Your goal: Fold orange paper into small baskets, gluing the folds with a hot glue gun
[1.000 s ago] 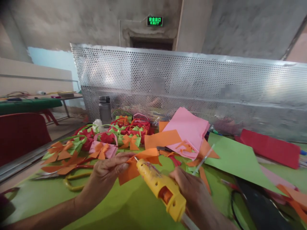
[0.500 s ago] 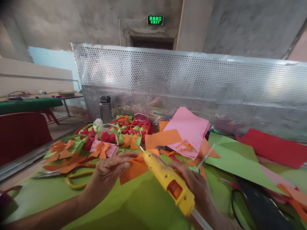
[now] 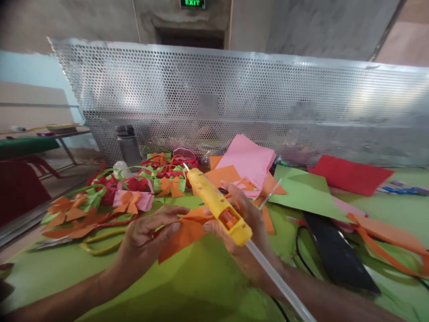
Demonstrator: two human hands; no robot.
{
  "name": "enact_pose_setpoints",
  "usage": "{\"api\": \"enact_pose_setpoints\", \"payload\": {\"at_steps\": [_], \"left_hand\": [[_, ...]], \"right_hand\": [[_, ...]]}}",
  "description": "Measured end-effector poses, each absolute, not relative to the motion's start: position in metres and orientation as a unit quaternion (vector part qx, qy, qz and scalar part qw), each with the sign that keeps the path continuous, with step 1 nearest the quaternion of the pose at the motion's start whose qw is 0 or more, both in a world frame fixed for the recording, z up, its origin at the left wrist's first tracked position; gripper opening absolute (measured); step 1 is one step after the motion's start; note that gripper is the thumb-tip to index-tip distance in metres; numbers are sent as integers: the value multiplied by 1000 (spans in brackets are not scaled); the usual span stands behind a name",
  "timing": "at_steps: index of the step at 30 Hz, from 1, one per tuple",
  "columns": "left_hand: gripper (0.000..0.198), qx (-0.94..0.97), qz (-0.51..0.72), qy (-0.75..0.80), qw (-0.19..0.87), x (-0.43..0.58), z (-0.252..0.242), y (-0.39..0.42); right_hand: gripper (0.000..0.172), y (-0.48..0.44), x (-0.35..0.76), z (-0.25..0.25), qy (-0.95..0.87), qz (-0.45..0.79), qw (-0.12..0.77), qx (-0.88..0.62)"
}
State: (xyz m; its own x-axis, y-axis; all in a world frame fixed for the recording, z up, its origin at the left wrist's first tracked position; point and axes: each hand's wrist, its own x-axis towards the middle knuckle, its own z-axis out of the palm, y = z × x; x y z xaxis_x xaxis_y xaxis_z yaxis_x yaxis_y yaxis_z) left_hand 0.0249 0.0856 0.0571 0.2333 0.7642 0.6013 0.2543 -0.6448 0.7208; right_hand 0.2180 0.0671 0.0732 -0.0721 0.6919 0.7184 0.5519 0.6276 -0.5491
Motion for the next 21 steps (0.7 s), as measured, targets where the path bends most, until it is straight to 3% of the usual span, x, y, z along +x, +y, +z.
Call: {"api": "enact_pose_setpoints", "payload": {"at_steps": [5,21], "left_hand": [[14,756,503,322,267,25,58,80],[17,753,509,320,266,29,56,73]], "right_hand": [[54,69,212,70,-700,254,553,-374],[52,72,204,72,-709,222,519,-422]]}}
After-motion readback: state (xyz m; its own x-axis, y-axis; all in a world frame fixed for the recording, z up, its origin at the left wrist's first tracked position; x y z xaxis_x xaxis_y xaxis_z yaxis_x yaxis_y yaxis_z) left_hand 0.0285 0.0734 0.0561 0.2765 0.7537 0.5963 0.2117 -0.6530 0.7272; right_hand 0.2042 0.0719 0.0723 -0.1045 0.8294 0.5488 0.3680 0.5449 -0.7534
